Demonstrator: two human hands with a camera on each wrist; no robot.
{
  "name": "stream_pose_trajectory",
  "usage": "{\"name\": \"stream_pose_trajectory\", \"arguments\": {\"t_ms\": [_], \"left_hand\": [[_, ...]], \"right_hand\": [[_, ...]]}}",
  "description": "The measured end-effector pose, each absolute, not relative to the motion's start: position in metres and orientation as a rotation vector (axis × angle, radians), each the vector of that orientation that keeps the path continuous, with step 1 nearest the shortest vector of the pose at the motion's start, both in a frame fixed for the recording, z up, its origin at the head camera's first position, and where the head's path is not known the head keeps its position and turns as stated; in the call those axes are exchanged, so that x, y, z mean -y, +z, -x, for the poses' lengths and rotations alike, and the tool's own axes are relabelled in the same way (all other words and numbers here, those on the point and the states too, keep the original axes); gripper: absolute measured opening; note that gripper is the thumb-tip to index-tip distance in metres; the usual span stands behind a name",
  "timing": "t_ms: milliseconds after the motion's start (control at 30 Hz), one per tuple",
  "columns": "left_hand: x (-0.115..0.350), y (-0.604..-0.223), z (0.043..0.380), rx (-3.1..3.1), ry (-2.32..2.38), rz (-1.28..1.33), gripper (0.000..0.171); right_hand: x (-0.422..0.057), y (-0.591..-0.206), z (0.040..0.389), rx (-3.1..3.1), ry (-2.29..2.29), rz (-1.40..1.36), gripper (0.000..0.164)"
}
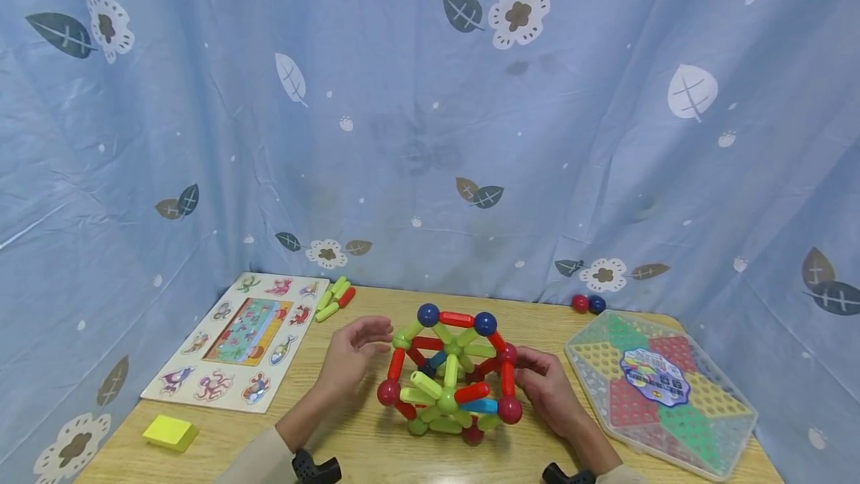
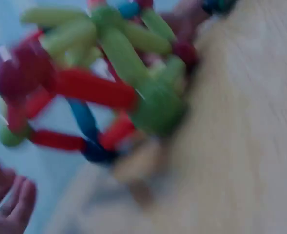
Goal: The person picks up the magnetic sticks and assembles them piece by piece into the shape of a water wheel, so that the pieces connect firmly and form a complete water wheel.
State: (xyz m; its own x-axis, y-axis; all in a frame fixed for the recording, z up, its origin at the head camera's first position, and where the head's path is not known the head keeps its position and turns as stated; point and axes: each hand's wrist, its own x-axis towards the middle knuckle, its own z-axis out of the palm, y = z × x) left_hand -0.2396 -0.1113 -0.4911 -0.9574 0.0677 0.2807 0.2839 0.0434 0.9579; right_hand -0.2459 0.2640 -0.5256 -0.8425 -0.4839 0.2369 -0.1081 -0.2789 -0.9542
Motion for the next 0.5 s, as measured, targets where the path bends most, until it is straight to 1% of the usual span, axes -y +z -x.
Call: {"name": "stream_pose_trajectory", "arguments": {"t_ms": [67,133,167,267,367,500], "left_hand": [[0.111,-0.506,0.244,2.304,-2.020,0.433,0.042],[0.109,-0.518,0.246,2.412,-2.004,0.546,0.039],[0.108,-0.522,0.248,2.444,-1.989,0.600,0.036],[0.102,-0.527,0.252,2.494,-1.953,0.701,0.028],[0.099,-0.527,0.257,2.518,-1.851,0.753,0.022],[0.096,-0.528,0.259,2.535,-1.708,0.798,0.020]], "right_hand": [[-0.263,-0.526,0.246,-1.863,-2.153,0.707,0.045],[-0.261,-0.526,0.246,-2.054,-2.058,0.643,0.038],[-0.260,-0.526,0.246,-2.127,-2.012,0.602,0.038],[-0.255,-0.525,0.246,-2.268,-1.898,0.510,0.040],[-0.249,-0.523,0.244,-2.348,-1.844,0.475,0.034],[-0.238,-0.521,0.240,-2.483,-1.776,0.487,0.028]]}}
